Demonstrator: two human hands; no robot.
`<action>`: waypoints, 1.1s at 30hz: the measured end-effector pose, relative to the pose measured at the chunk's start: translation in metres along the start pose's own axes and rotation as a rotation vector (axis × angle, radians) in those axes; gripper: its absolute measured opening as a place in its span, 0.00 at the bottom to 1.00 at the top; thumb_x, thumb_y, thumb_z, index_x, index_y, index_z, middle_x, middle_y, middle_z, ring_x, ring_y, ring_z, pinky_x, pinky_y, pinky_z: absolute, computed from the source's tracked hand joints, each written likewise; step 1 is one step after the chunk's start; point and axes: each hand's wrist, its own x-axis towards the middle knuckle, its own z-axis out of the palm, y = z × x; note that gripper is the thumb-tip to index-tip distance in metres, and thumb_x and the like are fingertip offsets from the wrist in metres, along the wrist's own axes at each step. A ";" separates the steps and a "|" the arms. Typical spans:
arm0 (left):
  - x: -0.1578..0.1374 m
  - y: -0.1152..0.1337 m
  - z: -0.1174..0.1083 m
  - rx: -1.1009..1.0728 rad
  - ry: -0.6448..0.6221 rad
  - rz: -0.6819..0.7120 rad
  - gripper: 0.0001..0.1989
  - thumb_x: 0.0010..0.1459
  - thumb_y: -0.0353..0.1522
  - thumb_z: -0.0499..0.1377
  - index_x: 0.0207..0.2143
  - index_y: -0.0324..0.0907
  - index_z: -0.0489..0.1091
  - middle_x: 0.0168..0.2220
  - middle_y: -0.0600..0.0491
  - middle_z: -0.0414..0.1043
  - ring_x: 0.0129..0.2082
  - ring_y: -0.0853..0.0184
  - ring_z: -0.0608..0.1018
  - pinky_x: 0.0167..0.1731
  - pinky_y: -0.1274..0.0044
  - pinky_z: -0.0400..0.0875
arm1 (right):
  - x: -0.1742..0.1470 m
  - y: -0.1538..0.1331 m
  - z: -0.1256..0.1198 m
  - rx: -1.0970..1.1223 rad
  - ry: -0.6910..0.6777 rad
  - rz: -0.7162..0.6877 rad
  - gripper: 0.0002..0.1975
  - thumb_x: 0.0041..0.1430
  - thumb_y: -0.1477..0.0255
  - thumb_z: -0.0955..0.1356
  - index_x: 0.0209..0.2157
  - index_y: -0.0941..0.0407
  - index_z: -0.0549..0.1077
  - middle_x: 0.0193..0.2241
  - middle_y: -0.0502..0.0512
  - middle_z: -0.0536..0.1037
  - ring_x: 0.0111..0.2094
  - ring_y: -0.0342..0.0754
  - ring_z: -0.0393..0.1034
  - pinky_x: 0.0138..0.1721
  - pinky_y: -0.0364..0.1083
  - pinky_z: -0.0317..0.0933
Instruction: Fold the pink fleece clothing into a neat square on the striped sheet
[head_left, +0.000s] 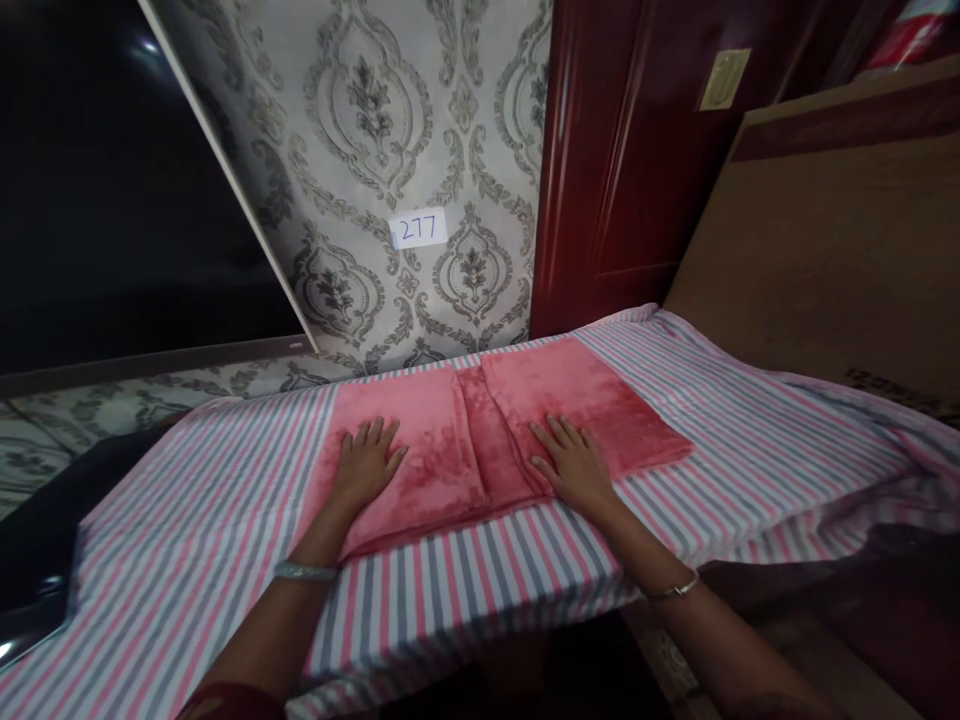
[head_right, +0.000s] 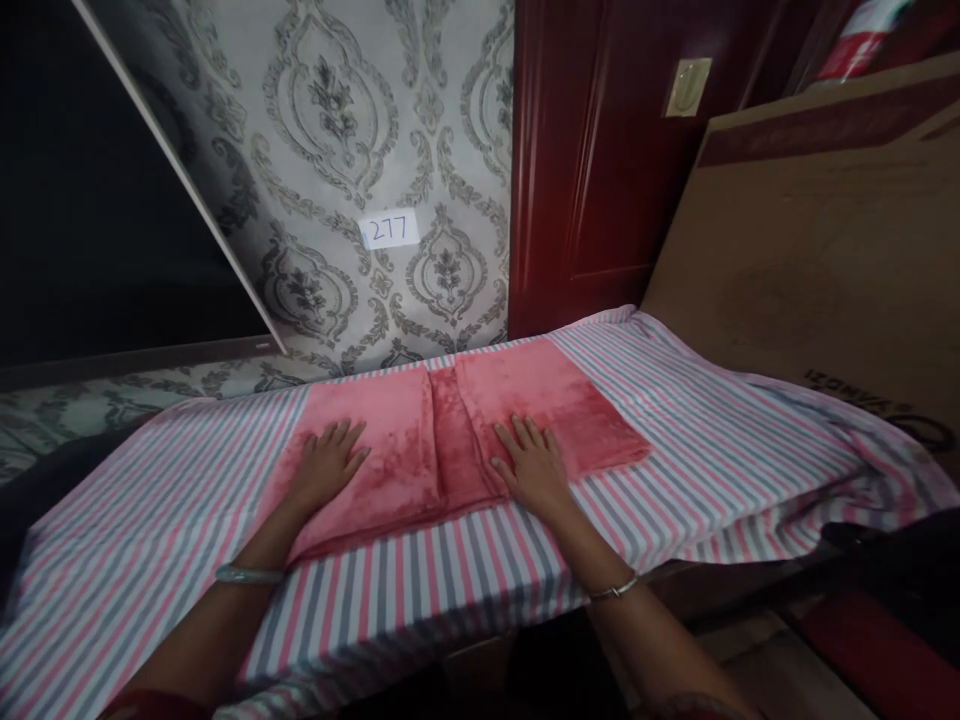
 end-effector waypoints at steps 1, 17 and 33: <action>0.000 0.000 0.000 -0.006 0.008 -0.001 0.29 0.68 0.42 0.50 0.68 0.42 0.61 0.69 0.39 0.57 0.70 0.45 0.58 0.65 0.49 0.50 | 0.000 0.001 0.001 0.012 0.005 0.000 0.28 0.69 0.59 0.61 0.68 0.50 0.62 0.71 0.60 0.56 0.71 0.60 0.49 0.67 0.64 0.46; -0.019 -0.088 -0.014 -0.485 0.266 -0.518 0.28 0.59 0.46 0.53 0.53 0.37 0.75 0.40 0.42 0.81 0.41 0.52 0.82 0.42 0.66 0.75 | -0.025 -0.129 -0.017 0.344 -0.118 -0.471 0.34 0.65 0.65 0.67 0.70 0.53 0.57 0.71 0.61 0.55 0.72 0.58 0.44 0.69 0.63 0.46; -0.035 -0.077 -0.026 -1.437 0.096 -0.674 0.45 0.53 0.32 0.69 0.70 0.47 0.54 0.52 0.42 0.76 0.36 0.63 0.83 0.39 0.71 0.79 | -0.033 -0.130 -0.002 0.375 -0.168 -0.380 0.35 0.62 0.75 0.66 0.69 0.53 0.58 0.71 0.58 0.56 0.72 0.56 0.43 0.71 0.63 0.42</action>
